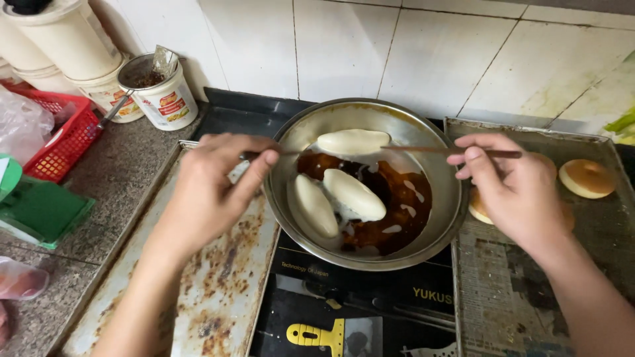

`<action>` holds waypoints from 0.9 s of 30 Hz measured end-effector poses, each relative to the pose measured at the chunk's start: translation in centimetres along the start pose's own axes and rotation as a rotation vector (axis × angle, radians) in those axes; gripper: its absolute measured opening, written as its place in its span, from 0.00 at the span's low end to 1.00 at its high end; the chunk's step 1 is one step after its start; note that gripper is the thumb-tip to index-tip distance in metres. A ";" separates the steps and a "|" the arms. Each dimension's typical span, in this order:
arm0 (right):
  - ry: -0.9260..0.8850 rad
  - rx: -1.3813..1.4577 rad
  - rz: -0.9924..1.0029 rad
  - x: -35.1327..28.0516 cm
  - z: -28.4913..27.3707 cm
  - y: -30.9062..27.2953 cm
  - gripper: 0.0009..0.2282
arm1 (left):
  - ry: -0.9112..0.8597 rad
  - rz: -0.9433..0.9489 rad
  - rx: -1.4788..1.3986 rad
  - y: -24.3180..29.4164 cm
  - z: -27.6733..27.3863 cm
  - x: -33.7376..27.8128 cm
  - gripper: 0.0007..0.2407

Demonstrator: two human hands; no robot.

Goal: Frying donuts in a pan and preparing dough for further frying.

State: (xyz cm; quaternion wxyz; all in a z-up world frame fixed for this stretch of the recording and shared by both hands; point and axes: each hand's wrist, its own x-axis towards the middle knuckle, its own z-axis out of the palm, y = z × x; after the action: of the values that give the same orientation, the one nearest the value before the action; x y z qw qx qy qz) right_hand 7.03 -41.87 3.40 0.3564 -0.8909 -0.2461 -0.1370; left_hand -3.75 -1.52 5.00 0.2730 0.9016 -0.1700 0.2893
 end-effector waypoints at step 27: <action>0.252 -0.055 -0.170 -6.6 -0.2 1.0 0.09 | 0.300 -0.131 -0.001 5.6 4.3 -6.7 0.08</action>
State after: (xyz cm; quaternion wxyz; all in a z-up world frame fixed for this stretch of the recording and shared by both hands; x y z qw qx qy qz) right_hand 1.98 -44.91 0.23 0.3473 -0.8518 -0.2703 -0.2841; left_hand -9.71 -7.44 0.15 0.3138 0.8573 -0.0682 0.4023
